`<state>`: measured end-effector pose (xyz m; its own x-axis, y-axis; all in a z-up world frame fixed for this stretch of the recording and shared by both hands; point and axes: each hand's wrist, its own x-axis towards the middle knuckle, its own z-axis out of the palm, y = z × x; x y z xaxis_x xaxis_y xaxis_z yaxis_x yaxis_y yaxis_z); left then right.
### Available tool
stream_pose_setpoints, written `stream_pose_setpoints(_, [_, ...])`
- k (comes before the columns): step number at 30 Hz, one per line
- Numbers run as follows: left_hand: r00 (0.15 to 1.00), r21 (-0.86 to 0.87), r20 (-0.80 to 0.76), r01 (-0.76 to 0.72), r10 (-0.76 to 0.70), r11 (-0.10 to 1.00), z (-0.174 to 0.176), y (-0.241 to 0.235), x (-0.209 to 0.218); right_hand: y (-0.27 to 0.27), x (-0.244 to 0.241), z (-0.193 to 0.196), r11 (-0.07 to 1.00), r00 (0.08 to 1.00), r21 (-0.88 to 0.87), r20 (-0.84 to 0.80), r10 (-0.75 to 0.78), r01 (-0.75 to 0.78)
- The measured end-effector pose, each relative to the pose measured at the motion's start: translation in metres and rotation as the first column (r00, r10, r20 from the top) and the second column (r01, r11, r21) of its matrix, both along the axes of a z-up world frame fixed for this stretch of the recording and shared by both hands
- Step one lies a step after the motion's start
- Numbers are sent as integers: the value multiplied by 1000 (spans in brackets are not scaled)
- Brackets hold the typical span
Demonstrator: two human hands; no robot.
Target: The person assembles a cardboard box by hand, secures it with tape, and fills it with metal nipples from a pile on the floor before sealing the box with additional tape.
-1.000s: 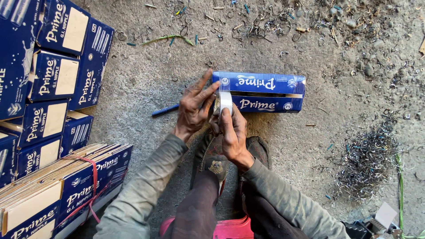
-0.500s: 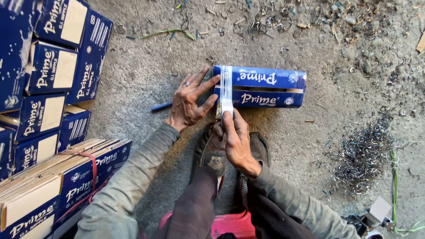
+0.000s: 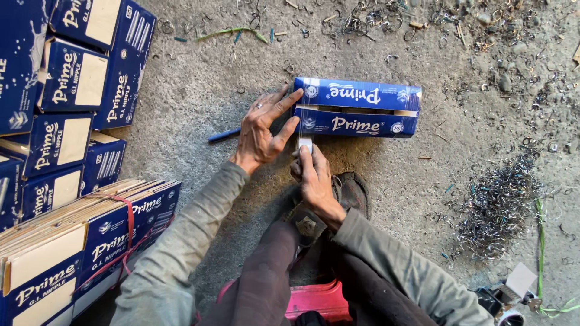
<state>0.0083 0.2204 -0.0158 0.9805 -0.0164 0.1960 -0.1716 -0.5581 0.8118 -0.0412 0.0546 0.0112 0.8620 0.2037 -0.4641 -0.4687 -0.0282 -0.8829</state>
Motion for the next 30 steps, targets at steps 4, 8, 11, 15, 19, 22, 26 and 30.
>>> stream_pose_setpoints(4, [995, -104, 1, -98, 98, 990, 28, -10, -12, 5, -3, -38, 997, 995, 39, -77, -62, 65])
stream_pose_setpoints(8, [926, -118, -50, -378, 374, 918, 29, -38, -45, 1, 3, -53, 997, 992, -4, -99, -77, 77])
stream_pose_setpoints(11, [850, -261, -465, -399, 248, 879, 21, -46, -55, -5, 3, -56, 991, 995, -132, -89, -39, 27])
stream_pose_setpoints(15, [827, -403, -546, -397, 131, 825, 0, -39, -51, -10, -1, -39, 999, 997, -11, -77, 33, -34])
stream_pose_setpoints(19, [810, -329, -585, -282, 40, 901, 2, -28, -50, -17, 7, -18, 981, 982, -87, -100, 163, -172])
stream_pose_setpoints(22, [770, -424, -628, -224, -107, 877, 18, -32, -33, -26, 1, -36, 980, 982, -88, -71, 175, -181])
stream_pose_setpoints(26, [714, -410, -692, -261, -111, 874, -22, -30, -34, -60, -9, -50, 805, 814, -314, 140, 564, -504])
stream_pose_setpoints(30, [720, -507, -681, -336, -130, 794, 1, -42, -33, -102, 27, 2, 847, 925, -496, 379, 12, 192])
